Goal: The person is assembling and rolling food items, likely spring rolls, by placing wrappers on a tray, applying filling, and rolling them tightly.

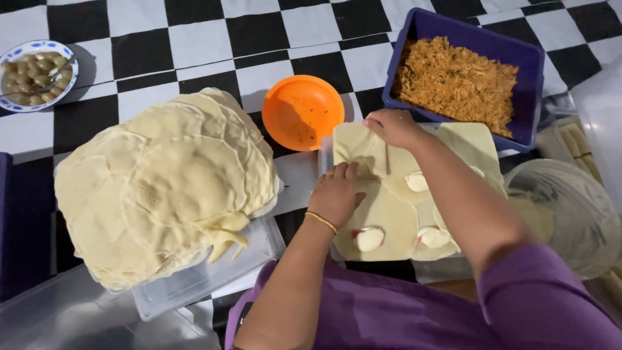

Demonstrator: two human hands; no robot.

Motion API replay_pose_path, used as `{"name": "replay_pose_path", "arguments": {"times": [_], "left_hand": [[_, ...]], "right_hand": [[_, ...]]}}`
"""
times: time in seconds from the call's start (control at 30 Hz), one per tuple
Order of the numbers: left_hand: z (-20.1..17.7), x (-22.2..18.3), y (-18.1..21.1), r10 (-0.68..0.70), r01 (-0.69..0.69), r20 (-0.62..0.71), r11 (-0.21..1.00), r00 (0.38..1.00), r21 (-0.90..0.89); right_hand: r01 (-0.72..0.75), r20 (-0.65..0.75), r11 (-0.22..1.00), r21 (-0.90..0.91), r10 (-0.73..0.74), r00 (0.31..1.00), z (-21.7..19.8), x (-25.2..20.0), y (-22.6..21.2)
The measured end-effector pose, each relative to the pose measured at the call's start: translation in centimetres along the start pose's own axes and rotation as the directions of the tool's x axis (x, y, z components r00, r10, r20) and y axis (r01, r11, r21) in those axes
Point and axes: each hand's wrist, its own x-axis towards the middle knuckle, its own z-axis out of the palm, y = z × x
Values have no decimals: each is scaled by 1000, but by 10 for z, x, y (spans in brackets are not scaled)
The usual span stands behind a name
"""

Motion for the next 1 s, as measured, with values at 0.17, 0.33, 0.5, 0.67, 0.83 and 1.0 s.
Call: {"name": "replay_pose_path", "arguments": {"times": [0.17, 0.33, 0.5, 0.67, 0.83, 1.0], "left_hand": [[-15, -7, 13, 17, -18, -15, 999, 1000, -49], [-16, -9, 20, 60, -61, -30, 998, 998, -10], [-4, -5, 18, 159, -149, -82, 982, 984, 118], [8, 2, 16, 167, -163, -16, 976, 986, 146], [16, 5, 16, 125, -129, 31, 980, 992, 152], [15, 3, 14, 98, -104, 49, 987, 994, 125]], "right_hand": [[-59, 20, 992, 115, 57, 998, -11, -1, -9], [-84, -27, 961, 264, 95, 995, -13, -6, -10], [-19, -68, 979, 204, 34, 997, -6, -9, -18], [60, -149, 998, -37, -65, 987, -18, -19, -45], [182, -324, 983, 11, -169, 931, -30, -39, -65], [-188, -169, 982, 7, 186, 968, -15, -46, -37]]}}
